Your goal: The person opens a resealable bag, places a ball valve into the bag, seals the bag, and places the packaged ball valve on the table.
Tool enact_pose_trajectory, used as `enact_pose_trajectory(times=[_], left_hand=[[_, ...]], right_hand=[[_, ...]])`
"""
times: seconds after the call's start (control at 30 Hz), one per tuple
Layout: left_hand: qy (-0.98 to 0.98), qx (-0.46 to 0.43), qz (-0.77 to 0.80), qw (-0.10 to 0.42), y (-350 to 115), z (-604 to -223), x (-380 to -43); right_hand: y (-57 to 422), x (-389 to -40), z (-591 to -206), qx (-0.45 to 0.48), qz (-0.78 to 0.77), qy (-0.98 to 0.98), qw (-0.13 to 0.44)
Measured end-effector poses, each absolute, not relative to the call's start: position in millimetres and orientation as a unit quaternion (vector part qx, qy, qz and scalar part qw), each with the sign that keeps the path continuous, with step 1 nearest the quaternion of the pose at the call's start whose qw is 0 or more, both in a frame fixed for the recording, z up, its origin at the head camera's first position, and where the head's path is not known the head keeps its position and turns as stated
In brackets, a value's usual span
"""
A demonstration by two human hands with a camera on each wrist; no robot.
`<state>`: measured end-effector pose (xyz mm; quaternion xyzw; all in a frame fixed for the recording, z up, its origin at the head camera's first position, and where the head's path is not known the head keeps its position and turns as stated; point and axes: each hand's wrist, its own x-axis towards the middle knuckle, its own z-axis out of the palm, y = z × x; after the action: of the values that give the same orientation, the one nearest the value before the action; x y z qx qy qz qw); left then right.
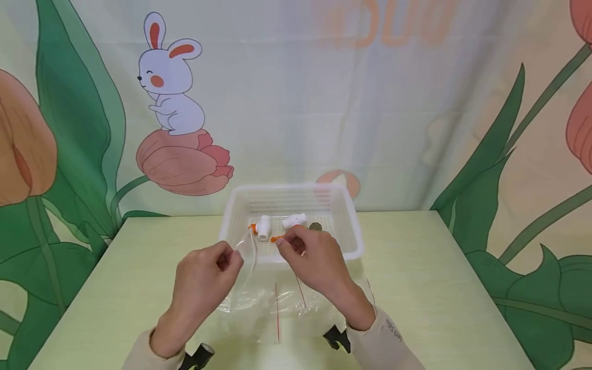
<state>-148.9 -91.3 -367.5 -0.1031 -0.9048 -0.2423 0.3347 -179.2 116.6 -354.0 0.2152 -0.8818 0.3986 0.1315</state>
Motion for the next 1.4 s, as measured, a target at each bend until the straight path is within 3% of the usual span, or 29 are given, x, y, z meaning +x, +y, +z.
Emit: enact_pose_trajectory(times=[0.53, 1.4], left_hand=[[-0.91, -0.084, -0.239, 0.328, -110, -342, -142], [-0.904, -0.057, -0.225, 0.359, -142, -329, -156]], right_hand=[[146, -202, -322, 0.211, 0.274, -0.925, 0.155], [149, -281, -323, 0.165, 0.081, -0.983, 0.011]])
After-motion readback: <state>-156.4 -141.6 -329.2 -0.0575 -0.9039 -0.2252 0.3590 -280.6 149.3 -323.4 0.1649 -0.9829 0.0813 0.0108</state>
